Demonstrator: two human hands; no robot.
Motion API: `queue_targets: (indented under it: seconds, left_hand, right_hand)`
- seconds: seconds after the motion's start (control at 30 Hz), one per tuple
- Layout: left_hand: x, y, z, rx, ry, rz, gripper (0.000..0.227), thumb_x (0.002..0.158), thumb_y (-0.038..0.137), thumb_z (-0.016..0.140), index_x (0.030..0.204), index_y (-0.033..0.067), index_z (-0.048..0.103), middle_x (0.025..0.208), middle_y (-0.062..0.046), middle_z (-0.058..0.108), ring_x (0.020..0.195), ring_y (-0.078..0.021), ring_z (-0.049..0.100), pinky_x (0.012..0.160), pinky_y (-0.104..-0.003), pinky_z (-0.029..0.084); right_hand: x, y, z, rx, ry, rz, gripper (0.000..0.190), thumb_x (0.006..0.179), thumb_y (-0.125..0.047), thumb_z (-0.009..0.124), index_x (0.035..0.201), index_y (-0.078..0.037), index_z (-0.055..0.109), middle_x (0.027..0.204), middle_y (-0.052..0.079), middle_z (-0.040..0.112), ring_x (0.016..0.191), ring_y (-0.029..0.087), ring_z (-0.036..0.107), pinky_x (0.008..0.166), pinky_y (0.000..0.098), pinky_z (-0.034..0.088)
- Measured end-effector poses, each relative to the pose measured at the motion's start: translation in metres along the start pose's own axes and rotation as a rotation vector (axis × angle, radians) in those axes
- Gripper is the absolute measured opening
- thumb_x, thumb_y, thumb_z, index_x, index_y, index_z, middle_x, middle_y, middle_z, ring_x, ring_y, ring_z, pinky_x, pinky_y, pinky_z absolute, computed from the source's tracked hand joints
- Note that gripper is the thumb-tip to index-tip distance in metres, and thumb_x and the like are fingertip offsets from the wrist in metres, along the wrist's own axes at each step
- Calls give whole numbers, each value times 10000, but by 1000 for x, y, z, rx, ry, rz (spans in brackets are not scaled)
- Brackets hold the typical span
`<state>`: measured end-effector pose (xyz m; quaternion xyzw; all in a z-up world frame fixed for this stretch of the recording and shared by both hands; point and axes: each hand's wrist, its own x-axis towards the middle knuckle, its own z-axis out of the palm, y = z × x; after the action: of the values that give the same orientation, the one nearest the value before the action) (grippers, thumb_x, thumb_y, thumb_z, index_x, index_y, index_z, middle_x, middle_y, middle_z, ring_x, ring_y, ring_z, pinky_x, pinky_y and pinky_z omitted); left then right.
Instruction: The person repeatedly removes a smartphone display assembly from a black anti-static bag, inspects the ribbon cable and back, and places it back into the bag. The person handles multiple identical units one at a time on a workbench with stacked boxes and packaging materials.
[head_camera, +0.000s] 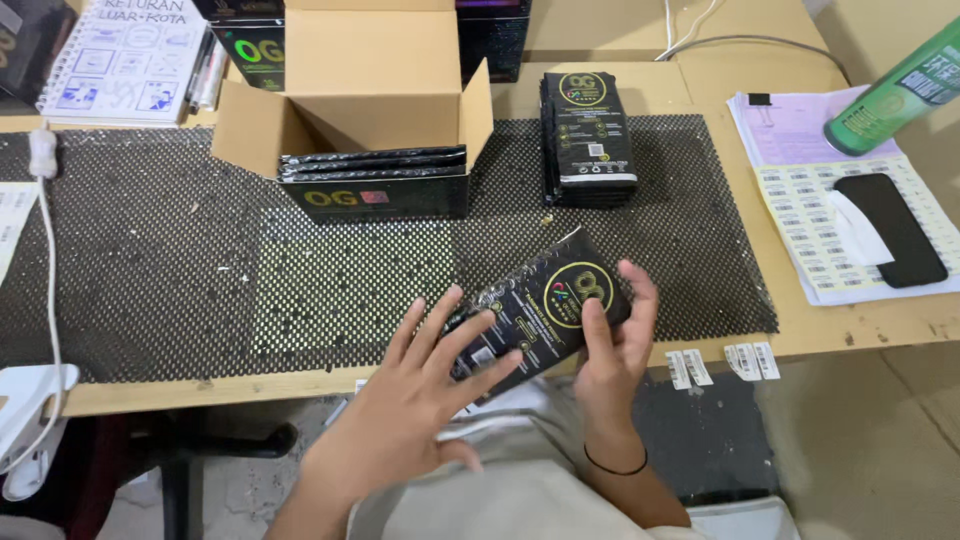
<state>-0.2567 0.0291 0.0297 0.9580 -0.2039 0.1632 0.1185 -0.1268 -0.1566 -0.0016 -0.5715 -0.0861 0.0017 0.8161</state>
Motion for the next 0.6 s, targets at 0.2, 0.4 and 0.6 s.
queue_targets:
  seconds: [0.2,0.4,0.6]
  left_hand:
    - [19,-5,18,162,162,-224,846,958,654,606,1587,158,333,1598,-243,339,1497,-434,359,1223,-602,295]
    - [11,-15,-5,273,255,-113,875,685,189,859,1483,160,503,1438,-109,589,1233,-295,591,1018,-485,441]
    - [11,-16,9,279,125,-83,776,884,49,585,1599,262,373,1622,-68,420,1395,-341,491,1203,-575,291]
  right_hand:
    - [-28,19,10,-69,-347,-160,245,978,-162,623,1121,-147,425,818,17,496,580,65,400,511,250,343]
    - [12,30,-21,-154,-569,-106,382,1097,-314,426,1169,2,630,1046,76,651,947,167,643,789,288,550]
    - [23,18,-23,-315,-966,-15,278,984,-243,627,1119,-22,728,1055,54,761,944,153,712,753,308,574]
